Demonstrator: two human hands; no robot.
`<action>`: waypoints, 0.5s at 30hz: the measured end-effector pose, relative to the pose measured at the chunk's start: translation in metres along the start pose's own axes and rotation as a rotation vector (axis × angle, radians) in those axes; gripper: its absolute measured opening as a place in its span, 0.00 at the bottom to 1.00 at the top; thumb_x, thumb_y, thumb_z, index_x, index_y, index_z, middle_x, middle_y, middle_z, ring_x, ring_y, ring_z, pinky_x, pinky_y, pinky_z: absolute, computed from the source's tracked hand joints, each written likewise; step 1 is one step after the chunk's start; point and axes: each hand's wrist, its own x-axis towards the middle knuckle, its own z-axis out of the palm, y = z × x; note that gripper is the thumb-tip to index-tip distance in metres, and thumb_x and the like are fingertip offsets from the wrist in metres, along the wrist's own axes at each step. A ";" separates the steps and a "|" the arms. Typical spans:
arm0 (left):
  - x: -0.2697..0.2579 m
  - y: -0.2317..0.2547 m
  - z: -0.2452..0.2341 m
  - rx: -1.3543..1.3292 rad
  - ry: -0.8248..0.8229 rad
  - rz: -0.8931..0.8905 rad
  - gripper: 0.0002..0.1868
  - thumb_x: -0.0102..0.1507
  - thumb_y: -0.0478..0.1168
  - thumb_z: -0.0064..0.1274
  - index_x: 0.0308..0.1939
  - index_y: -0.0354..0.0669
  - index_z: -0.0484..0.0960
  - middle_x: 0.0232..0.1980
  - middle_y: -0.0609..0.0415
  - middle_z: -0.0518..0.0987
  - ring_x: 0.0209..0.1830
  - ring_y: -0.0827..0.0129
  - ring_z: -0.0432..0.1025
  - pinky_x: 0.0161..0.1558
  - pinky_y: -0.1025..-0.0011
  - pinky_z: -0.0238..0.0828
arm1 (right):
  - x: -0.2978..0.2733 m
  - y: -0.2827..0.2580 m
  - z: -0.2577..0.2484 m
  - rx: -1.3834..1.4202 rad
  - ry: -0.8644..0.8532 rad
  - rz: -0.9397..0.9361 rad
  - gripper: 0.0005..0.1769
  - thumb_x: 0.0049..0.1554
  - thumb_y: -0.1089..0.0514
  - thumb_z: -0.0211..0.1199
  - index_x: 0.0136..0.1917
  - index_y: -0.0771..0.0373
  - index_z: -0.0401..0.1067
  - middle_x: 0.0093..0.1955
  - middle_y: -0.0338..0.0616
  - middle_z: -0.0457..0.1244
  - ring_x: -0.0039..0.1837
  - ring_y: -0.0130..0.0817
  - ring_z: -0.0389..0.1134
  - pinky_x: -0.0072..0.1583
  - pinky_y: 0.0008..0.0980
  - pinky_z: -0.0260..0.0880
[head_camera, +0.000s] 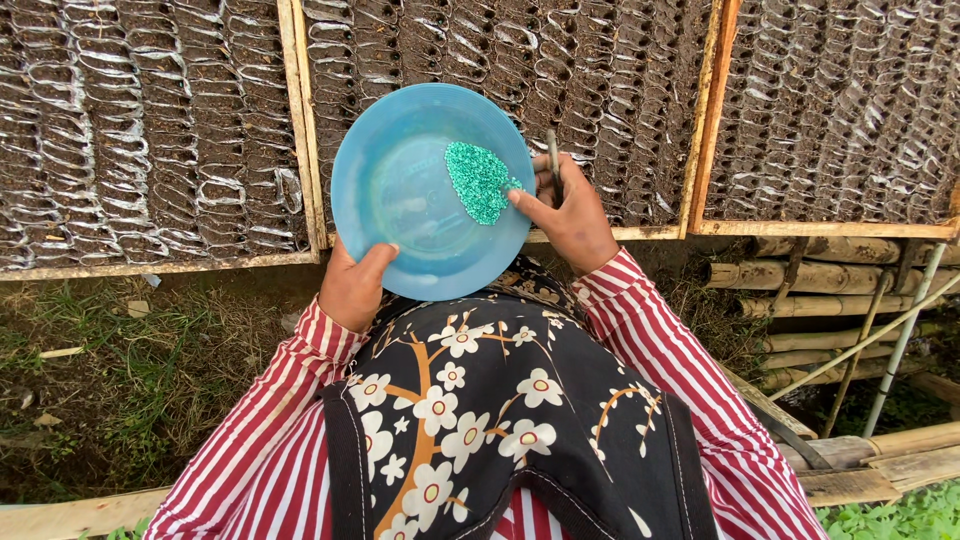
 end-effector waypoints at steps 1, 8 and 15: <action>0.001 0.000 0.000 0.000 0.000 0.000 0.24 0.60 0.30 0.46 0.61 0.36 0.64 0.54 0.46 0.70 0.54 0.63 0.62 0.59 0.52 0.59 | -0.002 -0.001 -0.001 0.000 0.000 0.000 0.25 0.54 0.56 0.70 0.59 0.69 0.64 0.43 0.43 0.62 0.39 0.23 0.56 0.40 0.20 0.59; 0.002 -0.012 0.003 -0.018 0.037 0.018 0.25 0.60 0.29 0.46 0.62 0.35 0.64 0.56 0.47 0.69 0.55 0.64 0.61 0.60 0.55 0.60 | -0.009 0.000 -0.006 0.218 -0.003 0.120 0.13 0.61 0.55 0.61 0.53 0.66 0.68 0.37 0.34 0.59 0.37 0.17 0.56 0.37 0.14 0.57; -0.001 -0.008 0.007 -0.003 0.029 0.032 0.25 0.60 0.29 0.46 0.62 0.37 0.63 0.55 0.48 0.69 0.54 0.65 0.62 0.58 0.55 0.61 | -0.010 0.006 -0.008 0.189 -0.002 0.081 0.10 0.57 0.60 0.66 0.50 0.66 0.71 0.37 0.37 0.62 0.38 0.18 0.59 0.40 0.16 0.59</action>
